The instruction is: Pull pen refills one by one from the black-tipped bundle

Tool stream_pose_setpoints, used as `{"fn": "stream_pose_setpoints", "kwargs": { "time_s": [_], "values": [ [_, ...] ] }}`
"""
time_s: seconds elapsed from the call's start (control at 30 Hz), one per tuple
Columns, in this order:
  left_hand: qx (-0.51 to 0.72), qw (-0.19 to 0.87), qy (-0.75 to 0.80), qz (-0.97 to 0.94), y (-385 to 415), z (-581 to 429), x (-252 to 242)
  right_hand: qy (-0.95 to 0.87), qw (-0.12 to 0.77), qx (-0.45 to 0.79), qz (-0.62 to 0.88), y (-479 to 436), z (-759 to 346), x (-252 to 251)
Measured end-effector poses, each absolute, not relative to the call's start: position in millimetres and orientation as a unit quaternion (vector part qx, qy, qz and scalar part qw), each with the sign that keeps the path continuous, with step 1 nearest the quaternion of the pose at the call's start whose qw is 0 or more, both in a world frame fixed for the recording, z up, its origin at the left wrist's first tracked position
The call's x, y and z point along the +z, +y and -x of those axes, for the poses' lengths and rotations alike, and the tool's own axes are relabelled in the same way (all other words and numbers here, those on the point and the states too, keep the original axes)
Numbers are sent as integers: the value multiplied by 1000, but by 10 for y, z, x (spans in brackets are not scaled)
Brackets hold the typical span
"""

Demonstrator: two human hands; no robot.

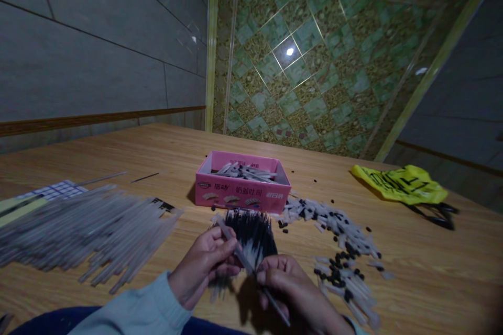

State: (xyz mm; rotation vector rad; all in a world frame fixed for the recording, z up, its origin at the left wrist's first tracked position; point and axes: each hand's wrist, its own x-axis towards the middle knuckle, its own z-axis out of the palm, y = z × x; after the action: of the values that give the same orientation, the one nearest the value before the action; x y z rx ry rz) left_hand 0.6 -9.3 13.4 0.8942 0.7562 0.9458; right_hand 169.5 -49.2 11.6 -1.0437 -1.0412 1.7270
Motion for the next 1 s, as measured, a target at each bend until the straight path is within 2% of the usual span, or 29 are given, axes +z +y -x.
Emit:
{"fn": "stream_pose_setpoints", "kwargs": {
  "time_s": [0.13, 0.2, 0.27, 0.3, 0.37, 0.4, 0.6, 1.0],
  "values": [
    [415, 776, 311, -359, -92, -34, 112, -445, 451, 666, 394, -455, -1707, 65],
    [451, 797, 297, -272, -48, 1, 117, -495, 456, 606, 424, -377, -1812, 65],
    [497, 799, 296, -166, 8, 51, 128, -573, 450, 466, 503, -253, -1989, 89],
    [513, 795, 298, -129, 34, 74, 131, -614, 450, 346, 548, -178, -2094, 104],
    [527, 789, 301, -97, 69, 101, 132, -689, 374, 104, 612, -21, -2301, 119],
    [528, 788, 302, -96, 77, 102, 128, -717, 318, 30, 619, 52, -2390, 115],
    [528, 787, 298, -113, 56, 50, 99, -749, 233, -19, 620, 283, -2587, -36],
    [515, 791, 299, -139, 37, 36, 88, -723, 176, -69, 664, 129, -2508, -31]
  ]
}}
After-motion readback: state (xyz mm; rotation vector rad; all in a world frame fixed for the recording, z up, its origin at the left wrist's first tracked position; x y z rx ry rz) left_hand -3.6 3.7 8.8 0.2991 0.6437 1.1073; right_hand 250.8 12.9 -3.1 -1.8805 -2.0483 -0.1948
